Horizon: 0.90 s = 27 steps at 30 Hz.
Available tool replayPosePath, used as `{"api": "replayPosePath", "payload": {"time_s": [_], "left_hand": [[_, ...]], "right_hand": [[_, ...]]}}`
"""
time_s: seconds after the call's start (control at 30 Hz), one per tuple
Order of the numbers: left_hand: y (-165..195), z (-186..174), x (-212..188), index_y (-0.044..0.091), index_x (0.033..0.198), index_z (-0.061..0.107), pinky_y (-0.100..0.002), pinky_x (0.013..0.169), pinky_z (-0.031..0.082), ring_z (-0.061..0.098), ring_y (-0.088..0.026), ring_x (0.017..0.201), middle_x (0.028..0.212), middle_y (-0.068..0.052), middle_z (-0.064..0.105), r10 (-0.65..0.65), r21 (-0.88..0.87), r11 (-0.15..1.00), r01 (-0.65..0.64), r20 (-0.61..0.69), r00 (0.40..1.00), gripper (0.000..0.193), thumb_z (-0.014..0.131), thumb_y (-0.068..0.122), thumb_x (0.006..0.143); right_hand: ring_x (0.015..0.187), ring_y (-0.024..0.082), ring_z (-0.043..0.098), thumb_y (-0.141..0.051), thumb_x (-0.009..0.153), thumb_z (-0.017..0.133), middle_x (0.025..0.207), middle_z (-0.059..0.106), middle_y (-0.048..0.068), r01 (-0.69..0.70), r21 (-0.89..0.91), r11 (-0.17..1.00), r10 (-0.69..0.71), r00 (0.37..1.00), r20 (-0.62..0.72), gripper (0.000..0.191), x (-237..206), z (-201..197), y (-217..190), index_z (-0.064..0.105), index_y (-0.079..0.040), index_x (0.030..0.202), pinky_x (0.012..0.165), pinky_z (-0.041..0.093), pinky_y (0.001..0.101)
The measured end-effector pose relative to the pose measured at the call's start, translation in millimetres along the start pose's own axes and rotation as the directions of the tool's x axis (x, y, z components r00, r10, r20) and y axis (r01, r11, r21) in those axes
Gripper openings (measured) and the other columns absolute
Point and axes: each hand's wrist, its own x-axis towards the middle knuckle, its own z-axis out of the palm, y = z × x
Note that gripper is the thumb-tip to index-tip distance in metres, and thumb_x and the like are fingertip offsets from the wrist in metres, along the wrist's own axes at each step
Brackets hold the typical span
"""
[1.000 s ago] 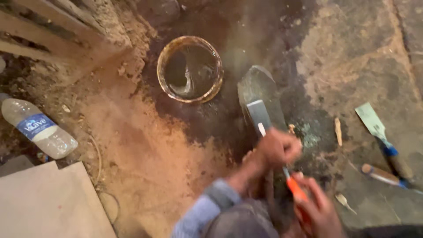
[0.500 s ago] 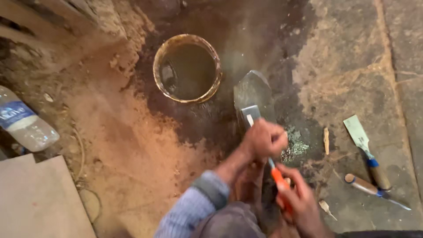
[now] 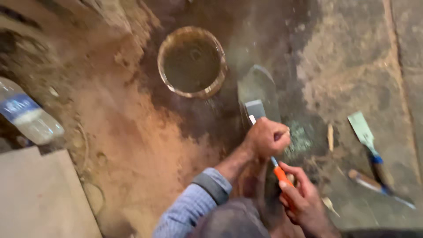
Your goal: The person sharpens a chisel on a wet sharpening stone, repeatedly dipping the tool in a bucket of water and checking the edge with their fingers. The person continues this process for the duration of the clip.
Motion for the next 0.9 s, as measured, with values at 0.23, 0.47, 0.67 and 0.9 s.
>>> {"api": "replayPosePath", "payload": {"time_s": [0.23,0.47,0.67,0.9], "left_hand": [[-17.9,20.1,-29.5,0.01,0.066,0.06,-0.036,0.053,0.047,0.058,-0.021,0.049,0.06,-0.01,0.06,0.021,0.002,1.0,-0.021,0.054,0.998,0.021,0.063,0.023,0.082],[-31.1,-15.2,33.1,0.007,0.063,0.055,-0.038,0.052,0.046,0.059,-0.026,0.052,0.061,-0.014,0.058,0.069,0.151,0.987,-0.063,-0.035,0.997,0.027,0.066,0.022,0.082],[-10.9,22.8,-38.8,0.012,0.07,0.064,-0.037,0.057,0.05,0.064,-0.026,0.057,0.068,-0.011,0.065,0.035,0.098,0.994,-0.041,0.065,0.997,0.018,0.068,0.024,0.082],[-49.5,-16.6,24.7,0.007,0.059,0.054,-0.038,0.05,0.047,0.062,-0.029,0.051,0.058,-0.015,0.058,-0.013,0.178,0.984,0.016,-0.016,1.0,0.032,0.071,0.024,0.08]], "right_hand": [[0.109,0.025,0.054,-0.01,0.094,0.065,0.122,0.059,0.024,0.215,-0.249,0.944,-0.207,0.977,0.061,0.043,-8.2,-12.8,49.1,0.057,-0.007,0.136,0.084,0.039,0.0389],[0.035,0.012,0.028,-0.019,0.095,0.062,0.054,0.047,0.006,-0.542,0.14,0.829,0.547,0.837,0.003,0.049,37.7,-5.9,-20.4,0.055,-0.021,0.144,0.033,0.02,0.0303],[0.037,0.011,0.032,-0.018,0.096,0.064,0.057,0.048,0.006,-0.245,0.092,0.965,0.245,0.969,0.007,0.051,-14.6,-12.0,64.5,0.054,-0.022,0.146,0.034,0.023,0.0287],[0.04,0.011,0.035,-0.019,0.096,0.065,0.059,0.048,0.005,-0.568,0.214,0.795,0.582,0.813,-0.005,0.05,42.8,3.8,-4.1,0.055,-0.025,0.145,0.035,0.025,0.0278]]}}
